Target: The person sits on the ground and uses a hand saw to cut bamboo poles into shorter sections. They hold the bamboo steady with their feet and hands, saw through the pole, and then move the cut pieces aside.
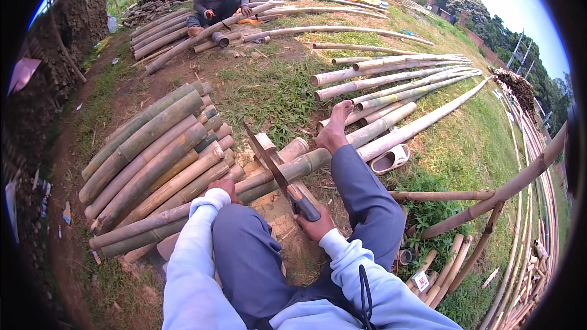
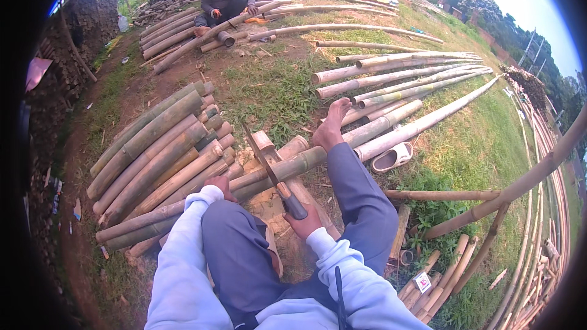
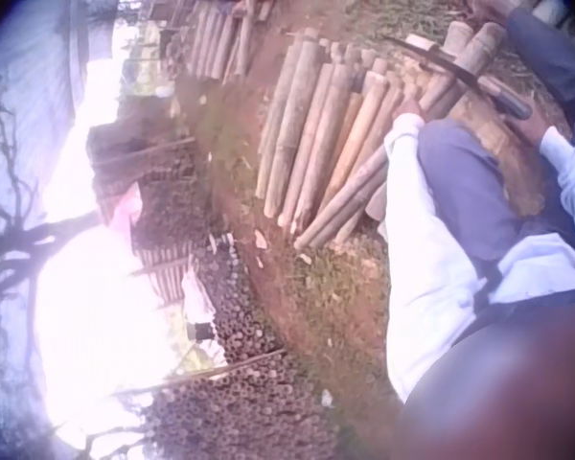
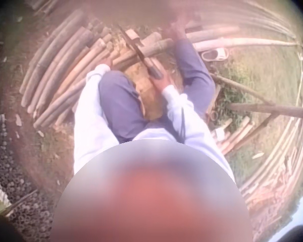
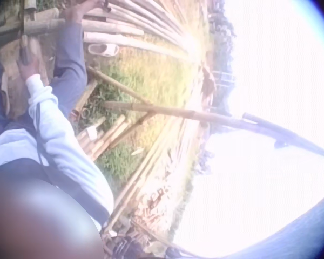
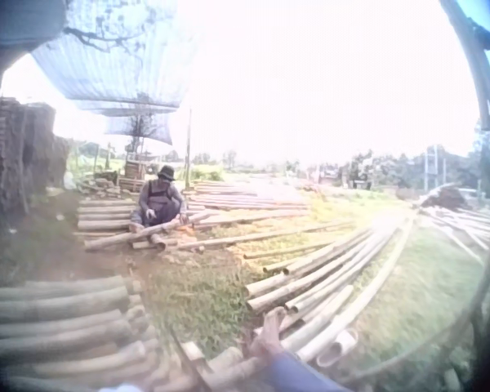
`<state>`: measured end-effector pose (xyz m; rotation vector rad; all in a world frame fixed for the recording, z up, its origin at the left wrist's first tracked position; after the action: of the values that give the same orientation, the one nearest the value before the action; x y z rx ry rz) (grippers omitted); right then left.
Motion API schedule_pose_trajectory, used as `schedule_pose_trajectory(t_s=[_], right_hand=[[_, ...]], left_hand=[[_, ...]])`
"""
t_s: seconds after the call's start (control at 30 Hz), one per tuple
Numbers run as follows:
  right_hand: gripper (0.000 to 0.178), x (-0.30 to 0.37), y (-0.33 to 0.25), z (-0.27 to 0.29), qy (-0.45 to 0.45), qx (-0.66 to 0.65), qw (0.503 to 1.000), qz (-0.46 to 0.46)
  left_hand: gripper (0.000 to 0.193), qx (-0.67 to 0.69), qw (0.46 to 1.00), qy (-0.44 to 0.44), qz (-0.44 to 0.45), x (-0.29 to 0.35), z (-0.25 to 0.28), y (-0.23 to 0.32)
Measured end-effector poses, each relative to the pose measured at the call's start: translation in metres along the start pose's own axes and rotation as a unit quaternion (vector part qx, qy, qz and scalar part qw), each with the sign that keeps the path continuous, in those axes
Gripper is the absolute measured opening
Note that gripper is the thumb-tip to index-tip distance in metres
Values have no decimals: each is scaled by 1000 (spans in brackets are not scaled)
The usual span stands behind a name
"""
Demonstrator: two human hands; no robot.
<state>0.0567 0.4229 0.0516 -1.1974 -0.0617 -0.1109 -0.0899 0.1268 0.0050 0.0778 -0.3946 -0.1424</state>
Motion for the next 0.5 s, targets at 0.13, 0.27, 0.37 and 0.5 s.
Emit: schedule_pose_trajectory(t_s=[0.13, 0.27, 0.37, 0.5], right_hand=[[27, 0, -2, 7, -25, -6, 999, -41], [27, -3, -1, 8, -15, -4, 1000, -17], [30, 1, -4, 6, -28, -46, 999, -4], [37, 7, -15, 4, -11, -71, 996, 51]], left_hand=[[70, 14, 1000, 3, -20, 1, 1, 2], [72, 12, 1000, -2, -16, 4, 5, 1], [70, 4, 1000, -14, -8, 14, 9, 4], [69, -3, 1000, -9, -7, 12, 9, 4]])
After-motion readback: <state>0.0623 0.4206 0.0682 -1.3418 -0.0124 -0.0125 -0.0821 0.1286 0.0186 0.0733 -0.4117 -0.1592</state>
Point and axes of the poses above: each hand's wrist, its own x-axis away from the middle knuckle, its own z-axis out of the back of the hand, y = z × x, the point moved 7 cm from there along -x, towards the middle knuckle, and after that the axes turned 2 degrees about y, right-handed, at the moved point
